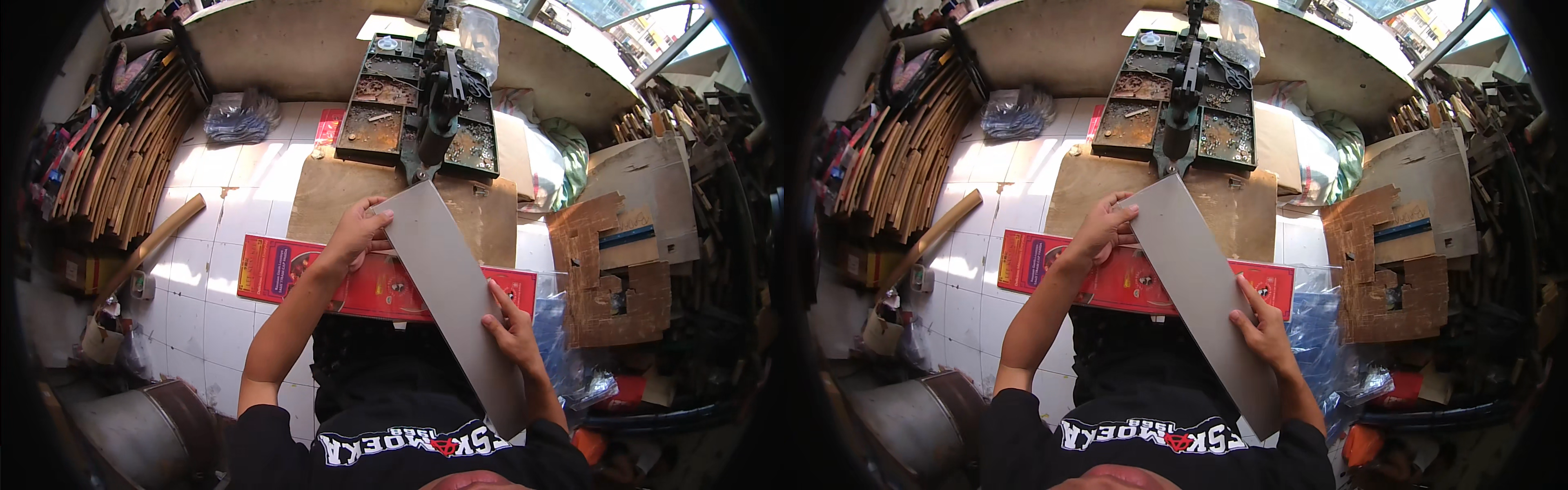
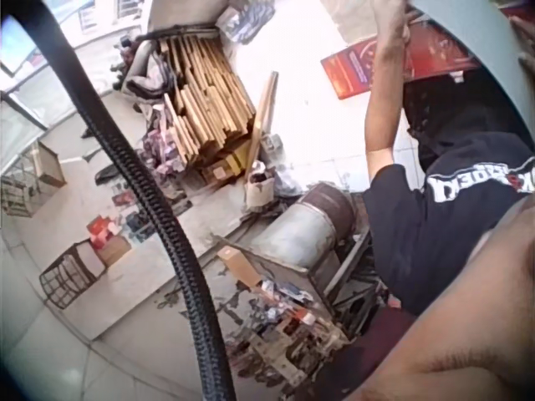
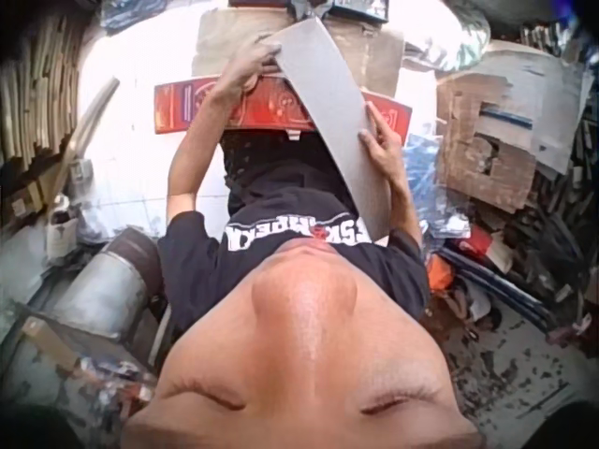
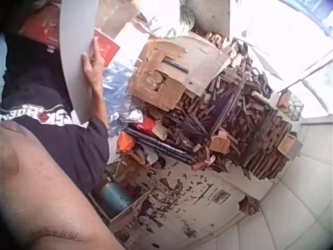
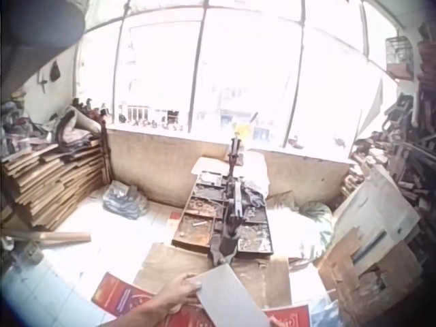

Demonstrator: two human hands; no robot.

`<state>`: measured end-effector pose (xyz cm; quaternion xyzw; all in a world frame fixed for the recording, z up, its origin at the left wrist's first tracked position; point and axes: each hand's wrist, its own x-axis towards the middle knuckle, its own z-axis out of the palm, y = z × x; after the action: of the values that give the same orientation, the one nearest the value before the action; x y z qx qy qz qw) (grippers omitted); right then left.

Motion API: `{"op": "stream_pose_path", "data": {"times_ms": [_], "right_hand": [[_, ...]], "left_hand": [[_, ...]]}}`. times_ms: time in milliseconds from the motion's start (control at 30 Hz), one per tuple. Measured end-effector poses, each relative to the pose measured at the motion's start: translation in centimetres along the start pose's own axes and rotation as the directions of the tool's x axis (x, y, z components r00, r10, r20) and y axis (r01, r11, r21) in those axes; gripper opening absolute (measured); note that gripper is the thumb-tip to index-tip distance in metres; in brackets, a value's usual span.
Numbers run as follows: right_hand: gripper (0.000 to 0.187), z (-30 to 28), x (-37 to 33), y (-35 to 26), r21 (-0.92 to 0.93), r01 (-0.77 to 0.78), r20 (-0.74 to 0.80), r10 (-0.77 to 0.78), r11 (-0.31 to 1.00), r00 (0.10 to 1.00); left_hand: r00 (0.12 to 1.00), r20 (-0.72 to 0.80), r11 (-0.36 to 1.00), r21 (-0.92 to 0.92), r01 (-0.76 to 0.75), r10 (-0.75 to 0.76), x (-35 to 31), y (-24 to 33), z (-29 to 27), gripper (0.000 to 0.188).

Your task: The person picks up a stack of cardboard pieces, separates one, and aligns it against a guide on a workshop table while folding part of it.

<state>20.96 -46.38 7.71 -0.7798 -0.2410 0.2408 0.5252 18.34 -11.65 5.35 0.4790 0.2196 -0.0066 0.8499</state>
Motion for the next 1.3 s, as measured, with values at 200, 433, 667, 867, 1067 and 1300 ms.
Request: {"op": "stream_pose_path", "data": {"times_ms": [200,433,667,867,1067,1300], "right_hand": [[0.061,-0.6,2.3,-1.2,-0.02,-0.042,-0.011,0.042,0.999,0.999],[0.056,-1.1,2.6,0.4,0.131,-0.112,-0.033,0.117,0.985,0.993],[0.056,-0.8,1.1,-0.6,-0.164,-0.001,-0.015,-0.002,0.987,1.0],[0.053,0.1,-0.4,0.6,0.065,0.039,-0.034,-0.036,0.997,0.999],[0.073,0.8,-0.4,5.1,0.81,-0.58,0.575,-0.311,0.087,0.756],[0.103,2.1,-0.6,5.7,0.835,-0.547,0.46,-0.464,-0.064,0.757]], "left_hand": [[1.0,0.007,0.987,0.161,0.004,-0.005,3.7,1.5,0.8,0.036],[0.998,0.057,0.978,0.205,-0.024,0.013,1.6,3.5,1.9,0.04],[0.89,0.06,0.594,0.723,-0.351,0.452,-2.2,4.8,4.2,0.061],[0.773,0.021,0.353,0.882,-0.313,0.634,-3.8,4.7,5.4,0.051],[0.266,0.33,0.108,0.426,-0.898,0.906,-9.5,7.1,6.6,0.03],[0.11,0.637,0.171,-0.035,-0.985,0.763,-13.5,8.4,10.0,0.077]]}}
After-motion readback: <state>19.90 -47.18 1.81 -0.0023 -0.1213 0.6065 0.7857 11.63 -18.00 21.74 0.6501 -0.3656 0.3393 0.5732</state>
